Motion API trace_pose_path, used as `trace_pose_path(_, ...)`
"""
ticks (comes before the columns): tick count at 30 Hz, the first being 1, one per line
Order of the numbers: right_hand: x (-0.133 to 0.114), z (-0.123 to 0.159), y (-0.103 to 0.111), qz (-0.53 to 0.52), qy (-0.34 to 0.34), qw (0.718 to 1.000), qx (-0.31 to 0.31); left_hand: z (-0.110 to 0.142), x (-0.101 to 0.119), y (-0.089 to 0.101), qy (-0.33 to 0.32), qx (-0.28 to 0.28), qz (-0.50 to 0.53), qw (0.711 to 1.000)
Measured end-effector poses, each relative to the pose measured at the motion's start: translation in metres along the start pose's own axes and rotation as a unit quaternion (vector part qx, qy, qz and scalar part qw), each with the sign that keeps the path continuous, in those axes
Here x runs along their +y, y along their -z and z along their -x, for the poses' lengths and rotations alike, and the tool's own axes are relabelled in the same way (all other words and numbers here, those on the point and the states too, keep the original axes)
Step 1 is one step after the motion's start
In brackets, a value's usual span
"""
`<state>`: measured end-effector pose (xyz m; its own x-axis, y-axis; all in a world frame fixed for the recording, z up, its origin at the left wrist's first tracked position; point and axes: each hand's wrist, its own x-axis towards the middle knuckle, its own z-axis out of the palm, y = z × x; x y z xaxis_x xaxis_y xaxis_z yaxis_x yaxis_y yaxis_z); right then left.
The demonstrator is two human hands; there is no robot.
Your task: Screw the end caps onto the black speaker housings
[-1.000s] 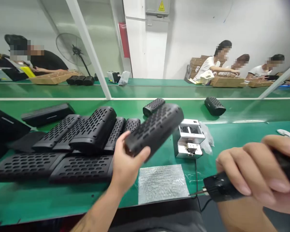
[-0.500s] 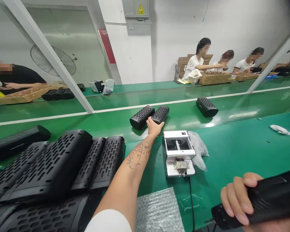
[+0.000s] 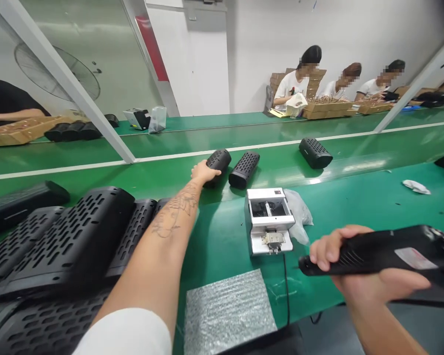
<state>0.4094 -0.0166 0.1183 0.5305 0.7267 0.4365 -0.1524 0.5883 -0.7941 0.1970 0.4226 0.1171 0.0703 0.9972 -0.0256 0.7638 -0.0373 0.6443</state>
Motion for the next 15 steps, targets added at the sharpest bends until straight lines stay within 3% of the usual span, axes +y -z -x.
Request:
trace_pose_path(2, 0.007, -0.005, -0.014, -0.011, 0.035, 0.999, -0.013, 0.018, 0.003, 0.017, 0.008, 0.0, 0.028, 1.0)
trace_pose_path(5, 0.023, -0.015, -0.031, -0.032, 0.054, 0.998, -0.029, 0.055, -0.001, 0.065, 0.002, 0.013, 0.07, 0.997)
trace_pose_path(8, 0.041, -0.026, -0.042, -0.021, 0.055, 0.997, -0.048, 0.116, -0.024, 0.126, -0.035, 0.025, 0.097, 0.994)
trace_pose_path(10, 0.051, -0.031, -0.047, 0.004, 0.056, 0.997, -0.059, 0.17, -0.051, 0.158, -0.119, 0.025, 0.098, 0.988)
trace_pose_path(12, 0.058, -0.031, -0.049, 0.026, 0.05, 0.996, -0.066, 0.232, -0.085, 0.173, -0.174, 0.051, 0.052, 0.982)
trace_pose_path(15, 0.061, -0.025, -0.048, 0.053, 0.044, 0.996, -0.059, 0.321, -0.137, 0.158, -0.258, 0.056, 0.027, 0.964)
